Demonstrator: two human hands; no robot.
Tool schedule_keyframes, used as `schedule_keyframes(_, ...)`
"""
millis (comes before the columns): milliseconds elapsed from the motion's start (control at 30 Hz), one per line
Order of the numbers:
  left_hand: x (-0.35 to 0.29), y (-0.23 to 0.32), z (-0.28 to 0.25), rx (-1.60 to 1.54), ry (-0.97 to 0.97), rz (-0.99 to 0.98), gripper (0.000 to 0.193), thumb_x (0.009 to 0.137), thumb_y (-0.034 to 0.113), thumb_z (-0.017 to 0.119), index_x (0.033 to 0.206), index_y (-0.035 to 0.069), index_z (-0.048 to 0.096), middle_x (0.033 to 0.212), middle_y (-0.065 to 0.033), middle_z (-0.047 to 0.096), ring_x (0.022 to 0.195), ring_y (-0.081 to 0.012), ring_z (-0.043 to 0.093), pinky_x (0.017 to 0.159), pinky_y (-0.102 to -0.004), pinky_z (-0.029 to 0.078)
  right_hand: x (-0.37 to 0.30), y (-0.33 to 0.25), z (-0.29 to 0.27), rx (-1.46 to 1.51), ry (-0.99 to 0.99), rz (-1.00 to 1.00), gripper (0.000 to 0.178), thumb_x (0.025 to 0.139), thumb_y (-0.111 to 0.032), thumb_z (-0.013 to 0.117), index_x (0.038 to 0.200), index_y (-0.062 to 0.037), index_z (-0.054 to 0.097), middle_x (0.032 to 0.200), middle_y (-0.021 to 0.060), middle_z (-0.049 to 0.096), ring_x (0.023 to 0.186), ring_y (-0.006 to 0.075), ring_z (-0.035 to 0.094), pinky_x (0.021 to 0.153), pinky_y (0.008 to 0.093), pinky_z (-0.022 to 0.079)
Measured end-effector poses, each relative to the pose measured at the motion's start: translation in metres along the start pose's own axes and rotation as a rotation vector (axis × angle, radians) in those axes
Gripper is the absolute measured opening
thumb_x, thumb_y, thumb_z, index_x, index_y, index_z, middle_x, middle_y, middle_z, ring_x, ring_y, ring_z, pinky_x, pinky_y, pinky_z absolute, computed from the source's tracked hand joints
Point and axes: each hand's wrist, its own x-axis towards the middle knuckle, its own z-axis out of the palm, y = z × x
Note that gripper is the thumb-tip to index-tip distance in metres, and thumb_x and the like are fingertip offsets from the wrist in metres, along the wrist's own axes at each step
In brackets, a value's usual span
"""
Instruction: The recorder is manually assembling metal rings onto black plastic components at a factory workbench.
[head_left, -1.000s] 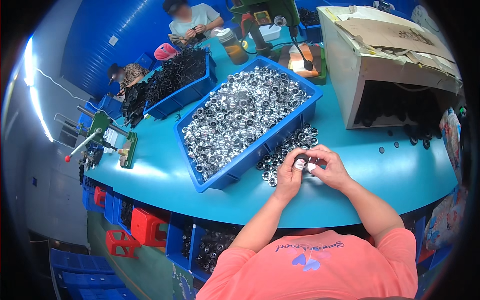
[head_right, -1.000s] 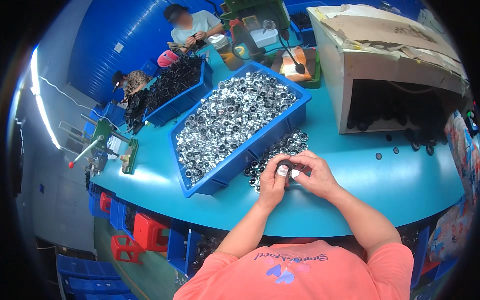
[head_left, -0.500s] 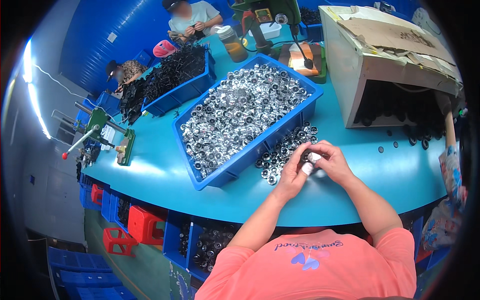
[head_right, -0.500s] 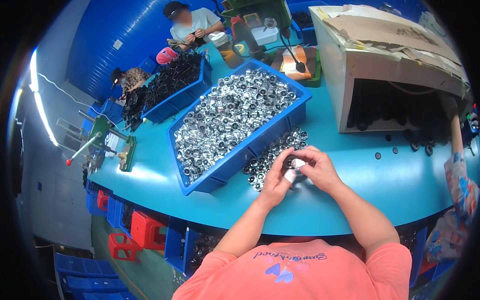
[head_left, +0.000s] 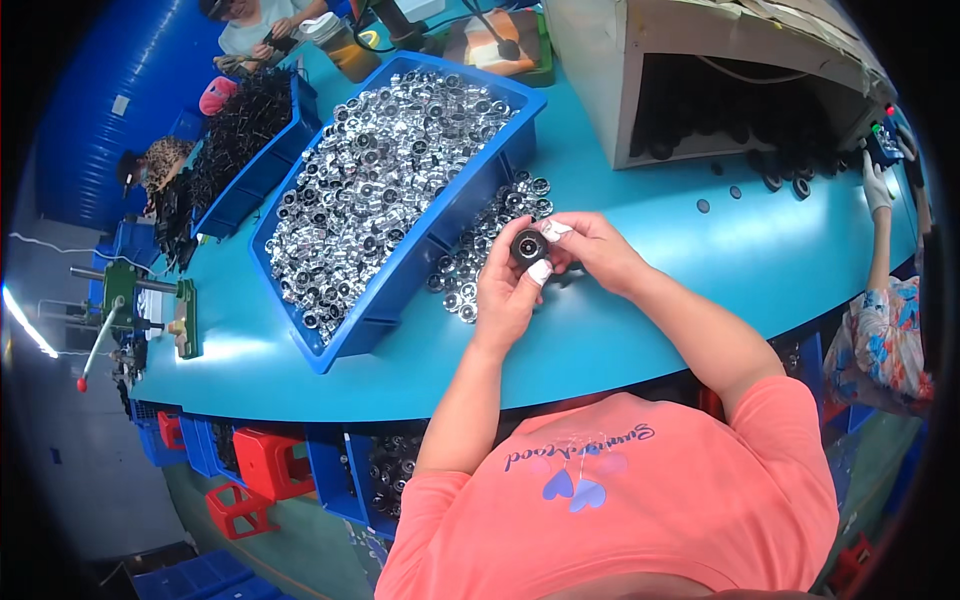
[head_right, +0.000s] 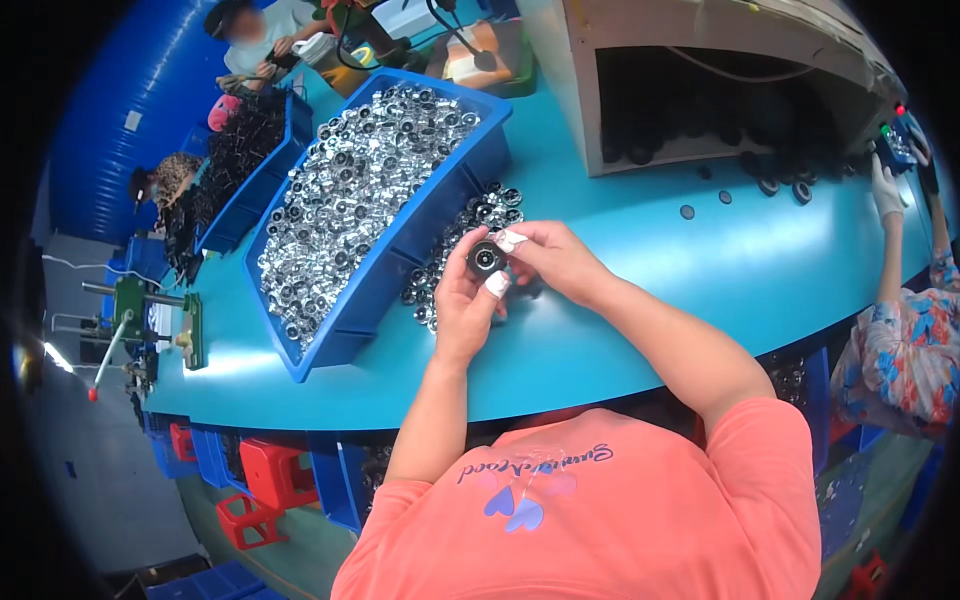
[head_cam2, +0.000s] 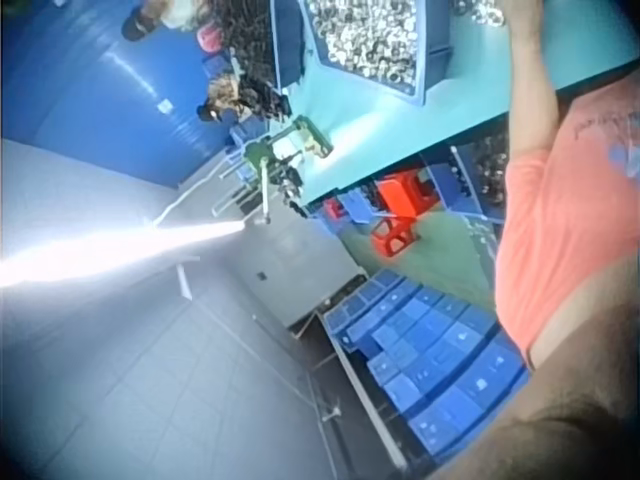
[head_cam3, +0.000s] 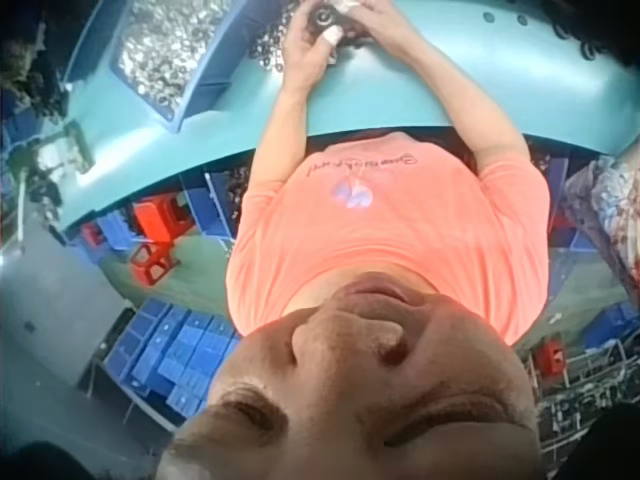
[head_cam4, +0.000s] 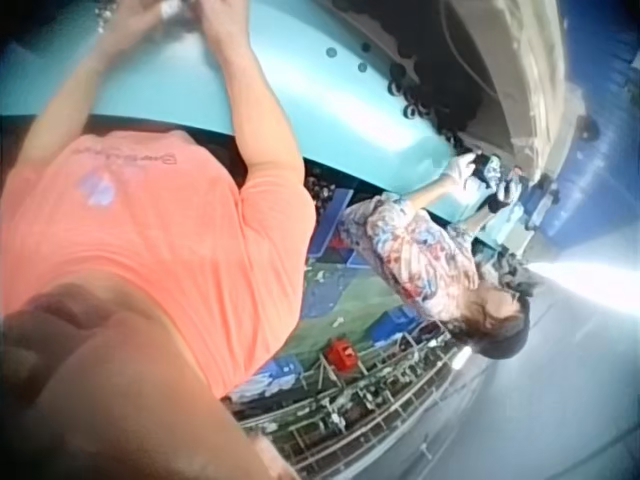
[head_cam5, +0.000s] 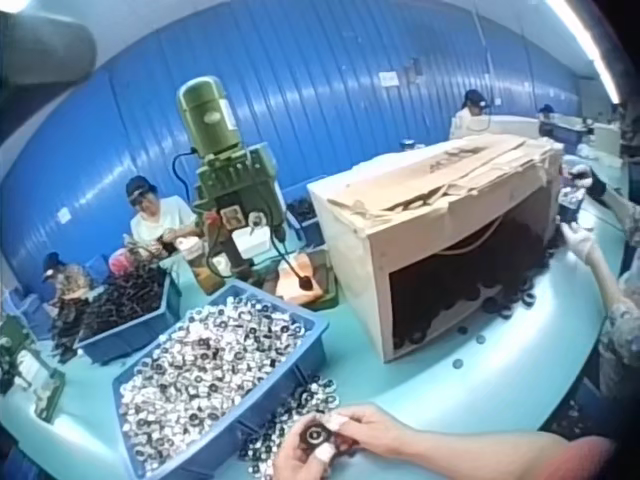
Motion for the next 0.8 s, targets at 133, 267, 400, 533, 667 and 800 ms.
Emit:
schedule_keyframes(133, 0.001, -0.002, 0.001, 0.081, 0.01, 0.044, 0.062, 0.094, 0.007, 0.07, 0.15, 0.007, 0.044, 0.118, -0.0064, 0.065, 0.086, -0.0099, 0.065, 0.056, -0.0211, 0.05, -0.002, -0.004, 0.004, -0.094, 0.011, -0.005, 0.029, 0.097, -0.016, 0.066, 0.122, -0.0014, 0.068, 0.102, 0.0023, 0.07, 0.088, 0.009, 0.064, 0.075, 0.0261, 0.053)
schedule_keyframes(267, 0.004, -0.008, 0.001, 0.04, -0.015, 0.138, 0.052, 0.098, 0.008, 0.063, 0.147, 0.007, 0.046, 0.12, -0.0081, 0.065, 0.089, -0.0119, 0.066, 0.056, -0.0213, 0.051, -0.001, -0.007, 0.009, -0.017, 0.045, -0.008, 0.029, 0.093, -0.005, 0.066, 0.121, -0.0001, 0.068, 0.106, 0.0066, 0.071, 0.098, 0.0132, 0.067, 0.083, 0.0311, 0.056)
schedule_keyframes(400, 0.003, -0.006, -0.003, -0.038, 0.022, 0.11, 0.033, 0.104, 0.011, 0.057, 0.136, 0.007, 0.05, 0.114, -0.0097, 0.063, 0.079, -0.0126, 0.066, 0.053, -0.022, 0.05, -0.004, -0.014, 0.013, -0.036, 0.004, -0.063, 0.028, 0.095, -0.006, 0.067, 0.122, 0.0006, 0.067, 0.111, 0.0093, 0.07, 0.103, 0.0164, 0.068, 0.089, 0.0338, 0.057)
schedule_keyframes(533, 0.003, -0.011, -0.007, -0.07, 0.044, 0.128, 0.023, 0.104, 0.012, 0.057, 0.127, 0.009, 0.054, 0.107, -0.0062, 0.062, 0.076, -0.0096, 0.064, 0.05, -0.0199, 0.046, -0.001, -0.002, 0.009, 0.012, -0.045, -0.066, 0.027, 0.096, -0.005, 0.067, 0.122, 0.0018, 0.065, 0.114, 0.0098, 0.069, 0.105, 0.0178, 0.068, 0.091, 0.0337, 0.059)
schedule_keyframes(667, 0.003, -0.011, -0.003, -0.04, 0.108, 0.174, 0.017, 0.104, 0.011, 0.058, 0.121, 0.01, 0.058, 0.095, -0.0014, 0.063, 0.066, -0.0035, 0.056, 0.046, -0.0171, 0.041, 0.003, 0.016, 0.004, -0.008, -0.047, -0.112, 0.029, 0.096, -0.001, 0.063, 0.124, 0.0033, 0.064, 0.114, 0.0105, 0.069, 0.104, 0.0186, 0.069, 0.091, 0.0334, 0.059)
schedule_keyframes(800, 0.003, -0.014, -0.01, 0.001, 0.122, 0.134, 0.023, 0.103, 0.01, 0.059, 0.126, 0.01, 0.056, 0.093, -0.0007, 0.064, 0.06, -0.0028, 0.052, 0.047, -0.0175, 0.041, 0.003, 0.017, 0.009, 0.02, -0.019, -0.101, 0.031, 0.095, -0.002, 0.062, 0.125, 0.0035, 0.064, 0.115, 0.0106, 0.069, 0.101, 0.0178, 0.069, 0.09, 0.0316, 0.058)
